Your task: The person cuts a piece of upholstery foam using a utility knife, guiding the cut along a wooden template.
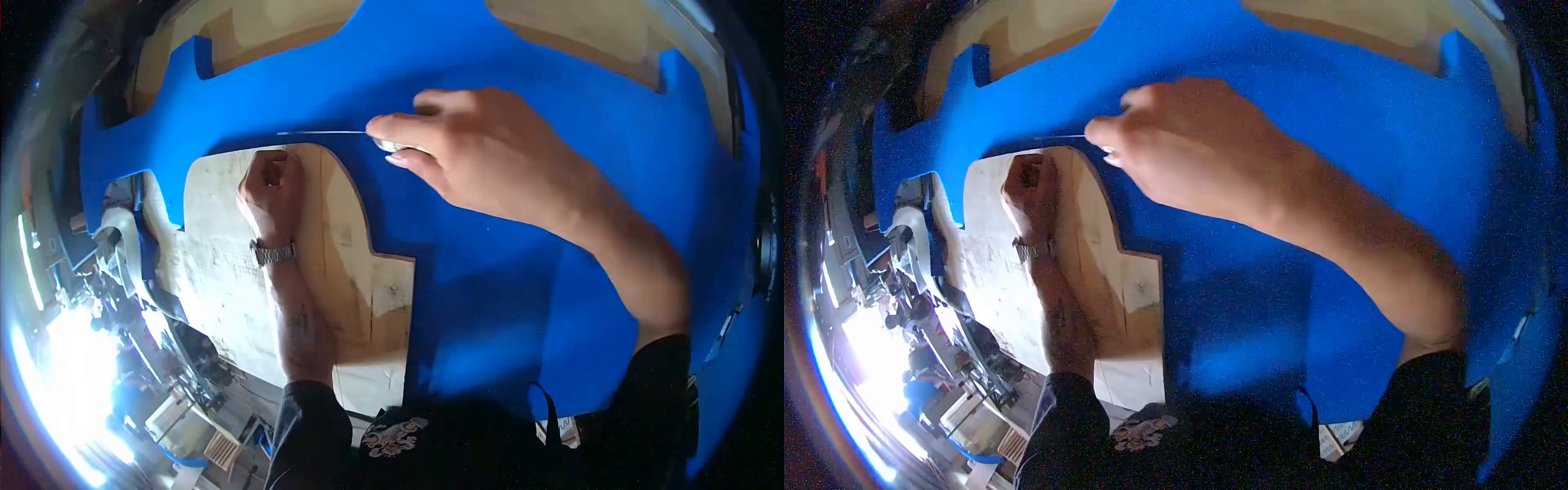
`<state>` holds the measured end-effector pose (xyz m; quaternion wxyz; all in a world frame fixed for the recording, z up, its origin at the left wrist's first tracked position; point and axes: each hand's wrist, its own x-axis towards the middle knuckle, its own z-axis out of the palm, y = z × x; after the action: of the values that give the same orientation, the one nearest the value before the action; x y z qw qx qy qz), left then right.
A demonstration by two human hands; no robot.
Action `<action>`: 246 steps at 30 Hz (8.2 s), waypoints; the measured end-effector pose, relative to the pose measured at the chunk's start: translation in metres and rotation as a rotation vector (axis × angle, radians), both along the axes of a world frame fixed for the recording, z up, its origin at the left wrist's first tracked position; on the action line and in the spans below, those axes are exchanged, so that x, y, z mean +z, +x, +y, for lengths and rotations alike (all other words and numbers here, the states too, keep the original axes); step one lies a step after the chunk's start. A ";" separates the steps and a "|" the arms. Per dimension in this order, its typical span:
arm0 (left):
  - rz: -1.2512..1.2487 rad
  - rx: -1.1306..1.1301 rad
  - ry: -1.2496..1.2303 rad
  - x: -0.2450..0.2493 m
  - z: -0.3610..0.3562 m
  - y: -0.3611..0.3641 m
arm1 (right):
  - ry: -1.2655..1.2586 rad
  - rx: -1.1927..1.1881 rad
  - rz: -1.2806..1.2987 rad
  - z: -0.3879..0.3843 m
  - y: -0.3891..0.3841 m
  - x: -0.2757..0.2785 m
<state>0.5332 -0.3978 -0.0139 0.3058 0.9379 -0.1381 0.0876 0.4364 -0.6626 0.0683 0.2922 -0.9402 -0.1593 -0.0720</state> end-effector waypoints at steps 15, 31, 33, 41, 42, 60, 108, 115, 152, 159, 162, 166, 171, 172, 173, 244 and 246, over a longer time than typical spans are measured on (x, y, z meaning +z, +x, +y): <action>-0.020 -0.028 -0.052 -0.004 0.002 0.003 | -0.256 0.057 0.347 0.042 -0.043 0.065; -0.029 -0.028 0.063 0.004 0.003 0.000 | -0.217 -0.422 0.199 0.095 -0.064 0.066; -0.047 -0.023 0.009 0.003 0.001 -0.001 | -0.224 -0.392 0.157 0.091 -0.052 0.048; -0.094 -0.031 -0.021 0.001 0.002 0.000 | -0.320 -0.388 0.376 0.109 -0.077 0.064; -0.087 -0.035 -0.027 0.001 0.002 0.001 | -0.309 -0.390 0.455 0.116 -0.084 0.069; 0.191 -0.192 0.467 -0.023 0.007 0.001 | 0.004 -0.498 0.173 0.095 -0.058 0.067; -0.016 0.088 -0.223 0.002 0.008 0.005 | -0.075 -0.048 0.128 0.023 0.008 0.028; -0.059 0.069 -0.193 0.001 0.008 0.006 | -0.340 -0.199 0.432 0.068 -0.061 0.066; -0.019 0.089 -0.283 0.001 0.009 0.005 | 0.045 -0.389 0.672 0.078 -0.109 0.111; -0.069 0.068 -0.230 -0.006 0.010 0.007 | 0.247 -0.469 0.687 0.062 -0.117 0.098; -0.029 0.070 -0.197 -0.003 0.012 0.006 | 0.282 -0.609 0.568 0.053 -0.123 0.066; -0.036 0.098 -0.148 -0.011 0.006 0.005 | 0.233 -0.492 0.719 0.037 -0.133 0.041; 0.199 0.017 -0.046 -0.008 0.009 0.003 | 0.587 -0.629 0.628 0.020 -0.158 0.013; 0.235 0.157 -0.094 -0.014 -0.003 0.007 | 0.546 -0.659 0.590 -0.001 -0.165 -0.008; 0.196 0.053 -0.217 0.007 0.008 0.002 | 0.500 -0.642 0.564 -0.038 -0.171 -0.038; -0.072 0.046 -0.118 -0.009 0.014 0.009 | 1.094 -0.221 0.282 0.019 0.048 -0.015; -0.073 0.034 -0.106 -0.009 0.016 0.009 | 1.045 -0.270 0.281 0.018 0.052 -0.023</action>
<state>0.5425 -0.3821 -0.0229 0.3482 0.9188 -0.1287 0.1341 0.4886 -0.6441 0.0451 0.7263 -0.6828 0.0598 -0.0521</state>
